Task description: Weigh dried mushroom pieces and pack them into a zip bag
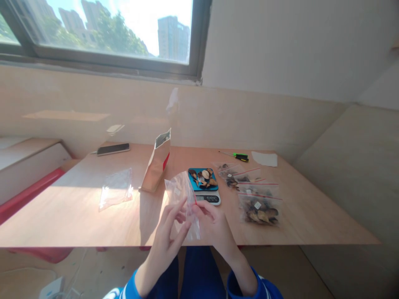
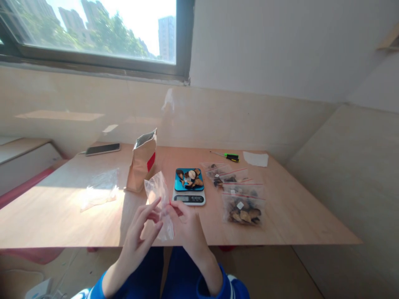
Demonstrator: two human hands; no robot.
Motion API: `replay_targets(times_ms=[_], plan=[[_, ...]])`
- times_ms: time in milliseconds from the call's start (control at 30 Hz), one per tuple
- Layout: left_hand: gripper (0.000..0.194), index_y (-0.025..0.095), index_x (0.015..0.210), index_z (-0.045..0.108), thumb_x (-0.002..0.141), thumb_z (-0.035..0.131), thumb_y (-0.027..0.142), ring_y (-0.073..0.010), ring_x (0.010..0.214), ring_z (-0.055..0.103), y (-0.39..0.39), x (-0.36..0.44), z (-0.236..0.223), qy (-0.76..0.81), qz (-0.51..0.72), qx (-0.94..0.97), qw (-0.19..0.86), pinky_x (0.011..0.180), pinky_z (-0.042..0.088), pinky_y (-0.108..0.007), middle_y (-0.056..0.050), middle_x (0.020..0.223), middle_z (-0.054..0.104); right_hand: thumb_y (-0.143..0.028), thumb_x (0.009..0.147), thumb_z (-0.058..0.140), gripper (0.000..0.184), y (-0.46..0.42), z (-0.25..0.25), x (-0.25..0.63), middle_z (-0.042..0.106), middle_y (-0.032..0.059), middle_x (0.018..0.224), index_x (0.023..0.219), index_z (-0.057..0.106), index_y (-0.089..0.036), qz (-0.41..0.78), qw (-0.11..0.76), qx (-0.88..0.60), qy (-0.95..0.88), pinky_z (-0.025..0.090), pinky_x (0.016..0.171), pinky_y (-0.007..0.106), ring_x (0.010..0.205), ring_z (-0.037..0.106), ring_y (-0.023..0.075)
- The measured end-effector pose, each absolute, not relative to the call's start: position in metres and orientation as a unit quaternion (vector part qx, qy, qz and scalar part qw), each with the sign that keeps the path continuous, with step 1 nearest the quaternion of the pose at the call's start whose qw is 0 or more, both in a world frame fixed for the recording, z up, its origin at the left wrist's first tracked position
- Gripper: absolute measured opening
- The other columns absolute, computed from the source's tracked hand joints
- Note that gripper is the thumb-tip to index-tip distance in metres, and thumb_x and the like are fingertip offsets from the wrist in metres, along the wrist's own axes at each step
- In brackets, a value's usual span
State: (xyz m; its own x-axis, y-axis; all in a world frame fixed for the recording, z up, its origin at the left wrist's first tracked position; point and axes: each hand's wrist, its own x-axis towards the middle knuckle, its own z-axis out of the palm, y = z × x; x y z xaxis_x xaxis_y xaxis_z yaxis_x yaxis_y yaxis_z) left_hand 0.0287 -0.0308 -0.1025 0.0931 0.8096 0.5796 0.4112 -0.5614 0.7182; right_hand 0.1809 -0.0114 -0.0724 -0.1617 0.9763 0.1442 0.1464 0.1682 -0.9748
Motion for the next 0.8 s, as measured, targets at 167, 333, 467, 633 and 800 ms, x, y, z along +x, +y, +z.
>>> replay_targets(times_ms=[167,333,467,633,800], plan=[[0.027,0.028,0.111,0.063,0.085,0.061,0.021,-0.0218,0.107,0.06,-0.023,0.027,-0.105,0.456,0.558,0.684,0.114,0.087,0.053,-0.036,-0.007,0.114,0.06,-0.04,0.092,0.048,0.03,-0.009,-0.071,0.181,0.067,0.0008,0.075,0.085,0.07,-0.02,0.448,0.411,-0.442,-0.66,0.049,0.07,0.027,0.075,0.063,0.0172],[0.011,0.021,0.085,0.063,0.086,0.059,0.031,-0.0182,0.081,0.064,-0.01,0.012,-0.103,0.549,0.616,0.556,0.096,0.075,0.052,-0.032,-0.003,0.084,0.066,-0.042,0.091,0.048,0.033,0.01,-0.069,0.196,0.068,0.0021,0.071,0.097,0.071,-0.019,0.449,0.39,-0.466,-0.656,0.051,0.071,0.03,0.072,0.065,0.0184],[0.02,0.02,0.081,0.059,0.085,0.059,0.039,-0.0186,0.081,0.063,0.004,-0.002,-0.091,0.586,0.66,0.463,0.076,0.077,0.05,-0.033,-0.003,0.08,0.064,-0.048,0.093,0.042,0.042,0.046,-0.07,0.228,0.073,0.0084,0.093,0.111,0.065,-0.019,0.396,0.405,-0.489,-0.663,0.052,0.081,0.035,0.085,0.067,0.0205],[0.019,0.02,0.084,0.058,0.086,0.058,0.039,-0.0239,0.112,0.058,0.01,0.004,-0.086,0.56,0.641,0.514,0.11,0.095,0.045,-0.04,-0.008,0.109,0.065,-0.042,0.087,0.055,0.047,0.094,-0.1,0.246,0.052,0.0148,0.135,0.128,0.055,-0.019,0.125,0.376,-0.557,-0.73,0.033,0.108,0.05,0.129,0.045,0.0308],[0.01,0.023,0.095,0.045,0.091,0.049,0.032,-0.0242,0.133,0.044,0.009,0.029,-0.098,0.529,0.639,0.533,0.166,0.105,0.039,-0.05,-0.012,0.133,0.057,-0.038,0.083,0.061,0.062,0.109,-0.13,0.231,0.043,0.0198,0.142,0.139,0.042,-0.018,0.056,0.315,-0.595,-0.737,0.038,0.102,0.056,0.131,0.041,0.0382]])
